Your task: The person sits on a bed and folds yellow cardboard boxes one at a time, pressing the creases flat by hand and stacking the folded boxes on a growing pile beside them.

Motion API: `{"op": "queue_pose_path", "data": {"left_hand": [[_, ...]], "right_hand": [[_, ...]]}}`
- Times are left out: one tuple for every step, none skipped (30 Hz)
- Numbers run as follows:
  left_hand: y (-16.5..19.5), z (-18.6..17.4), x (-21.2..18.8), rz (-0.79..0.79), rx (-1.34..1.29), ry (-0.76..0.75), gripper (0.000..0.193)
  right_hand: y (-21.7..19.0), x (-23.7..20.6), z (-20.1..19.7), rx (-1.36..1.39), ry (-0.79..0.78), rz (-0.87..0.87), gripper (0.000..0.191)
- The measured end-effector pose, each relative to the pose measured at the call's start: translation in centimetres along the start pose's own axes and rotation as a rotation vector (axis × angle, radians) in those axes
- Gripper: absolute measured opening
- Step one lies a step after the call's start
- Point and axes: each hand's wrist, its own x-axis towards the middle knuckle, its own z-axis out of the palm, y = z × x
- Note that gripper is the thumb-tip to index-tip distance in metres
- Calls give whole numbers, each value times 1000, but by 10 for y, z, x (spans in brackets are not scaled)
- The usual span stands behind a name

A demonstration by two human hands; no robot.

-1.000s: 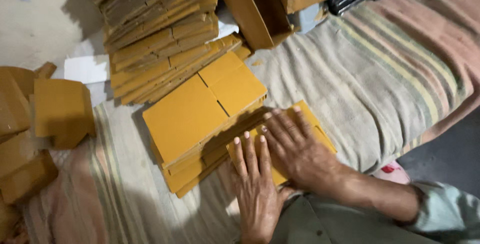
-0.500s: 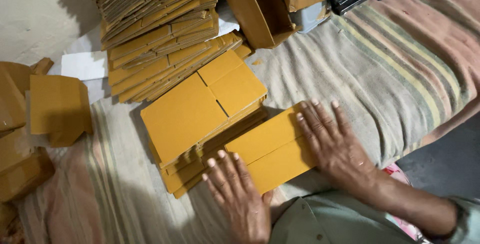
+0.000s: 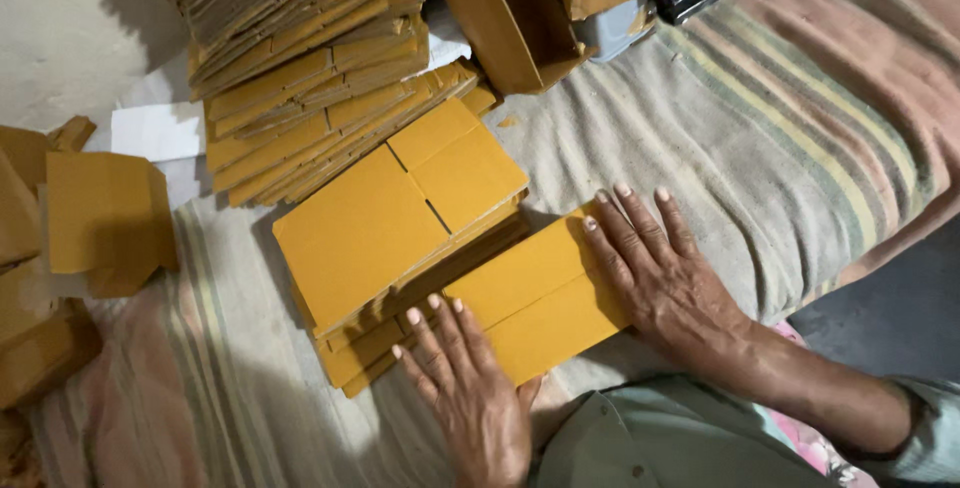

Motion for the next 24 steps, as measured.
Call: {"op": "queue_pose_path", "data": {"left_hand": [[4,-1,-1,-4,29,-14,127],[11,0,1,46,56,-25,125],[19,2,4,98,83,-28,124],[26,4,6,148,109,-28,122],[30,5,7,183,200,71,117],[33,7,9,215,290,168,111],[34,8,10,247,379,264,106],[31,9,9,209,241,147,112],[26,10,8,165,104,32,119],[19,12,6,118,-32,-84,125],[11,13,4,115,-37,-37,125],[3,14,1,113,-42,14,124],[-5,15,-2,108,-48,63,124],[-11,16,-3,177,-135,111,121],[-17,17,-6,244,-220,159,120],[-20,17,-7,316,-303,210,119],[-22,18,-5,317,-254,190,107],[-21,18,-2,322,-206,172,95],[-20,19,2,324,-156,155,83],[-16,20,9,324,-137,171,77],[-10,23,19,323,-117,188,72],[-5,25,26,322,-99,203,67],[-4,25,29,310,-114,197,64],[-2,25,31,301,-130,193,60]], "right_hand": [[-6,0,-2,-75,-53,11,79],[-16,3,-2,-78,-50,-41,78],[-29,9,-1,-86,-41,-91,77],[-39,14,0,-95,-31,-144,76],[-46,17,-1,-9,3,-143,75],[-52,19,-1,78,34,-142,74],[-52,21,-2,166,62,-141,73],[-49,21,-2,103,9,-163,77],[-40,20,-3,40,-43,-187,81],[-29,20,-4,-20,-98,-210,85],[-19,18,-5,8,-207,-149,93],[-7,15,-6,33,-312,-87,102],[1,11,-8,104,-260,-86,108],[8,7,-9,174,-209,-88,114],[12,2,-11,289,2,-145,118],[13,0,-12,396,219,-189,124],[10,-1,-13,408,199,-203,118],[5,0,-12,417,180,-216,112],[0,2,-11,427,162,-230,107],[-5,7,-9,407,150,-252,99],[-11,13,-7,386,137,-275,92],[-15,17,-5,365,122,-297,84],[-16,21,-4,376,107,-305,81],[-16,24,-3,384,93,-312,78]]}}
